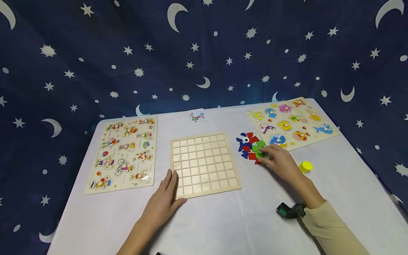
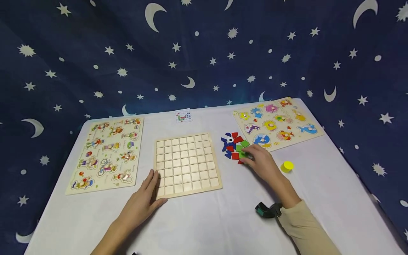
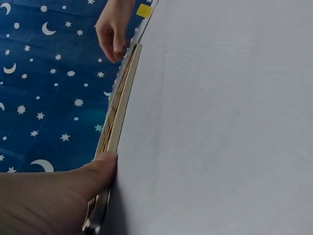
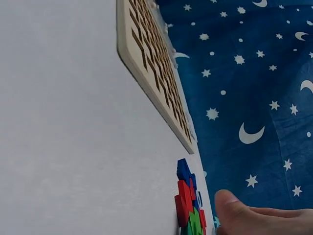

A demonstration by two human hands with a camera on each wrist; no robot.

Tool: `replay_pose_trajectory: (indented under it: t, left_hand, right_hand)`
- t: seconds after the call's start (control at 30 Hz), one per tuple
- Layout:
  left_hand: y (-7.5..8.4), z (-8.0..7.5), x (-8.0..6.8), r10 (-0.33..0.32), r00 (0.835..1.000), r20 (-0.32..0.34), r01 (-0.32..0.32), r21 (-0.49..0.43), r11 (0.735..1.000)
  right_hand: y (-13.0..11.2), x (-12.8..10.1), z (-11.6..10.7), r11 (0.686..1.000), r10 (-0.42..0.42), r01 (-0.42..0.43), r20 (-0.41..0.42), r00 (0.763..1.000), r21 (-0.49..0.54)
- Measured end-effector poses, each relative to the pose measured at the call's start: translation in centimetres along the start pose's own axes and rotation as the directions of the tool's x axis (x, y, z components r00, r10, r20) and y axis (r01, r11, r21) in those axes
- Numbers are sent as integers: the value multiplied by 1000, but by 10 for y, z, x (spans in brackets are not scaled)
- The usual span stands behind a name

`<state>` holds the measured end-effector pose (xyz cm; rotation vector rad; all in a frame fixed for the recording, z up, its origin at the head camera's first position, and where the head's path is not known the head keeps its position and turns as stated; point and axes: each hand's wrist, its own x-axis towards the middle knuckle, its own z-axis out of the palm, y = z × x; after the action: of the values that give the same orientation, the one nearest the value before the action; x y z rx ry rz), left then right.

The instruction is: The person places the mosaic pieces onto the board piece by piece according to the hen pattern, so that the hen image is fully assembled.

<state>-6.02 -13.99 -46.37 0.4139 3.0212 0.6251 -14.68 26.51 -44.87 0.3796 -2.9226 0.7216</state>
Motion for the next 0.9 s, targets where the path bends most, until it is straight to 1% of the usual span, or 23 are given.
replay_pose_trajectory:
  t: [0.07,0.27,0.4,0.5,0.57,0.67,0.77,0.9]
  left_hand:
    - [-1,0,3,-10,1000,-11,9,-25,1000]
    - [4,7,20,13,999,-46,-16,-53,998]
    - [7,11,25,38,998,-49,-41,-67,997]
    - [3,8,28,65,997,-35,-68,-89,994]
    - [-5,4,31,81,997,-7,-81,-109,991]
    - [-16,-2,39,99,994,52,-90,-145,985]
    - [-21,-6,46,113,987,112,-91,-187,978]
    - [-26,-11,53,132,976,173,-94,-212,973]
  right_hand:
    - [-1,0,2,1000,6,-6,12,1000,-1]
    - [0,0,7,1000,0,1,30,1000,-28]
    - [-2,0,11,998,-2,4,48,999,-56]
    - [-5,0,13,996,6,-2,51,999,-85]
    - [-7,1,13,995,6,-1,52,999,-102]
    - [-8,1,13,993,9,-1,58,998,-122]
    - [-9,1,11,991,10,0,71,997,-137]
    - [-11,1,9,989,-10,25,104,994,-144]
